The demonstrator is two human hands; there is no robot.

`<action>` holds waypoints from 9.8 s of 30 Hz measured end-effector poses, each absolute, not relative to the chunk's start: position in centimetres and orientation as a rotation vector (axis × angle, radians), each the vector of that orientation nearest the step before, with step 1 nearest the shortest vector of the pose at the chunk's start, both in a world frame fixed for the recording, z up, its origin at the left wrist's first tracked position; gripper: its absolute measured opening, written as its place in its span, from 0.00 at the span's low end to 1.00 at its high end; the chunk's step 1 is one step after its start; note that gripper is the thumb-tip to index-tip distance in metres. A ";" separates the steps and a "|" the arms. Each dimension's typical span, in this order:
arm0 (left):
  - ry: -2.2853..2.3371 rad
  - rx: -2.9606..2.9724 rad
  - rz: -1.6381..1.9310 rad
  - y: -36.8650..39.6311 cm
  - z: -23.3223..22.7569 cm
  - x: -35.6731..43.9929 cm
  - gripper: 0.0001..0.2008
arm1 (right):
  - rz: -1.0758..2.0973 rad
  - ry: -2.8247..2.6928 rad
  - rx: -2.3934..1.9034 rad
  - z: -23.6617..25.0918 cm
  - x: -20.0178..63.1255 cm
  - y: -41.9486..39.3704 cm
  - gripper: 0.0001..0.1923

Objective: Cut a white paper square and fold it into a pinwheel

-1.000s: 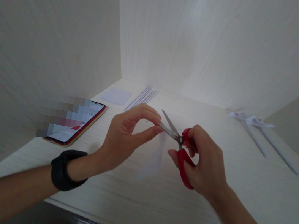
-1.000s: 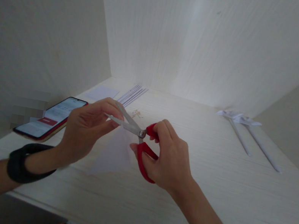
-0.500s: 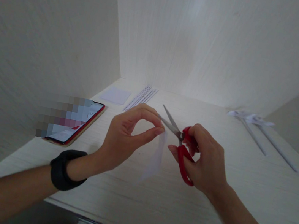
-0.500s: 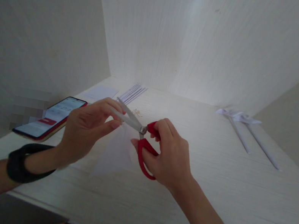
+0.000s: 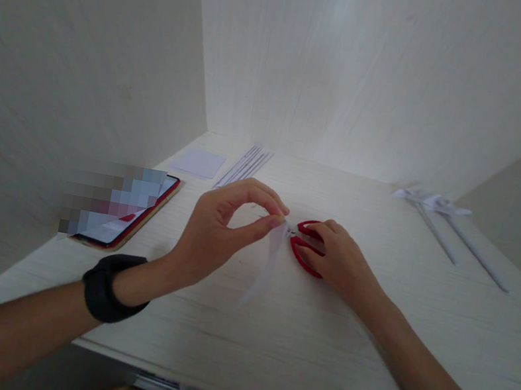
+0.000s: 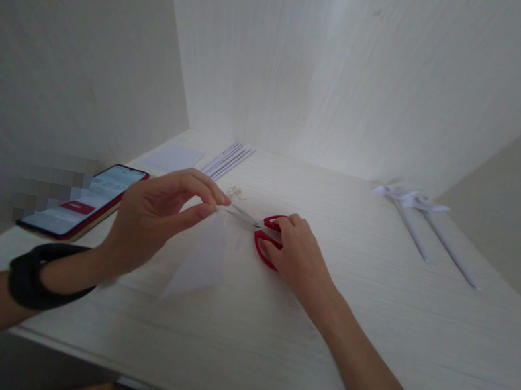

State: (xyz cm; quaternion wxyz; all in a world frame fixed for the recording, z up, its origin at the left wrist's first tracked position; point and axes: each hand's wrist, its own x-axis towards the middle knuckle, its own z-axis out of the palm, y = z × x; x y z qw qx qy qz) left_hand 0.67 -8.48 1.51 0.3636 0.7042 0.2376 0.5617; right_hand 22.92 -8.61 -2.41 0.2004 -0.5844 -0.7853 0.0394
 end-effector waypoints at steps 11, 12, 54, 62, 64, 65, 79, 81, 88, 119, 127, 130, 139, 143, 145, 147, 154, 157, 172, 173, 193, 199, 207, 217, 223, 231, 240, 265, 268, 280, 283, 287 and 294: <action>0.782 1.685 1.378 -8.0 1.3 0.7 0.03 | 0.220 -2.083 -1.493 -1.8 22.6 -8.6 0.10; 0.802 1.664 1.361 -7.9 1.3 0.7 0.03 | 0.275 -2.049 -1.437 -1.4 22.4 -8.8 0.11; 0.748 1.528 0.837 -7.1 0.4 1.3 0.05 | 1.318 -1.570 -1.252 -0.4 19.6 -10.5 0.09; 0.794 1.557 0.780 -7.5 0.8 1.2 0.06 | 1.422 -1.394 -1.202 -0.2 19.6 -10.6 0.11; 0.790 1.539 0.774 -7.5 0.7 1.2 0.06 | 1.451 -1.396 -1.175 -0.2 19.7 -10.6 0.10; 0.789 1.527 0.769 -7.5 0.7 1.2 0.06 | 1.465 -1.399 -1.160 -0.2 19.8 -10.5 0.10; 0.678 1.639 0.777 -7.2 -0.1 1.3 0.04 | 1.496 -1.356 -1.217 -0.3 19.5 -10.4 0.13; 0.671 1.646 0.792 -7.1 -0.2 1.3 0.04 | 1.497 -1.343 -1.220 -0.1 19.4 -10.5 0.13; 0.736 1.567 0.806 -7.2 0.0 1.2 0.05 | 1.489 -1.319 -1.226 0.1 19.4 -10.5 0.14; 1.017 1.406 0.917 -6.3 0.3 0.9 0.14 | 1.396 -1.483 -1.382 0.6 22.6 -9.7 0.11; 0.890 1.477 0.627 -6.9 0.1 1.2 0.08 | 1.350 -1.523 -1.305 0.8 21.5 -9.9 0.05; 0.895 1.438 0.672 -6.8 0.1 1.0 0.07 | 1.321 -1.459 -1.256 0.8 21.7 -9.9 0.05; 0.846 1.503 0.580 -7.0 -0.1 1.1 0.08 | 1.292 -1.558 -1.181 0.4 21.1 -10.1 0.07; 0.785 1.471 0.567 -7.0 -0.3 1.2 0.06 | 1.224 -1.651 -1.146 0.2 20.5 -10.3 0.05; 0.774 1.456 0.571 -7.0 -0.3 1.2 0.05 | 1.184 -1.662 -1.157 0.2 20.3 -10.4 0.05; 0.777 1.429 0.580 -7.0 -0.3 1.3 0.05 | 1.150 -1.667 -1.170 0.2 20.3 -10.5 0.05; 0.804 1.414 0.641 -7.2 0.0 1.3 0.06 | 0.943 -1.743 -1.196 0.3 20.2 -10.7 0.05; 0.792 1.426 0.654 -7.1 0.0 1.3 0.07 | 0.900 -1.767 -1.186 0.3 20.1 -10.8 0.05; 0.848 1.335 0.708 -7.4 0.4 1.4 0.05 | 0.167 -2.160 -1.055 0.6 20.6 -11.3 0.06; 0.850 1.332 0.713 -7.4 0.4 1.4 0.05 | 0.099 -2.195 -1.034 0.5 20.7 -11.3 0.07; 0.779 1.547 0.812 -7.2 0.4 1.1 0.05 | 0.331 -2.033 -0.996 0.8 20.8 -10.9 0.11; 0.686 1.588 0.721 -7.4 0.2 1.1 0.06 | 0.782 -1.784 -1.025 0.5 20.8 -10.5 0.01; 0.624 1.623 0.640 -7.6 0.4 1.3 0.05 | 0.996 -1.759 -0.910 0.5 21.0 -10.5 0.03; 0.598 1.517 0.595 -7.7 0.7 1.3 0.02 | 1.037 -1.830 -0.785 0.6 21.4 -10.7 0.03; 0.566 1.482 0.572 -7.8 1.0 1.2 0.02 | 1.007 -1.837 -0.721 0.5 21.5 -10.6 0.02; 0.592 1.475 0.452 -7.6 1.2 0.9 0.03 | 0.611 -2.062 -0.616 1.0 21.5 -11.0 0.02; 0.567 1.480 0.391 -7.7 1.4 0.8 0.03 | 0.524 -2.181 -0.603 1.3 21.6 -11.2 0.04; 0.632 1.406 0.385 -7.6 1.2 0.9 0.01 | 0.369 -2.252 -0.668 1.5 21.5 -11.5 0.04; 0.628 1.416 0.381 -7.5 1.2 0.8 0.02 | 0.400 -2.209 -0.685 1.5 21.5 -11.5 0.04; 0.629 1.439 0.377 -7.7 1.6 1.0 0.03 | 0.411 -2.197 -0.659 1.5 21.6 -11.5 0.04; 0.643 1.438 0.378 -7.7 1.3 1.0 0.04 | 0.392 -2.221 -0.657 1.5 21.5 -11.5 0.05; 0.653 1.423 0.357 -7.6 1.1 0.9 0.05 | 0.363 -2.262 -0.644 1.6 21.4 -11.5 0.06; 0.647 1.424 0.378 -7.7 1.3 0.7 0.03 | 0.420 -2.203 -0.647 1.3 21.5 -11.3 0.05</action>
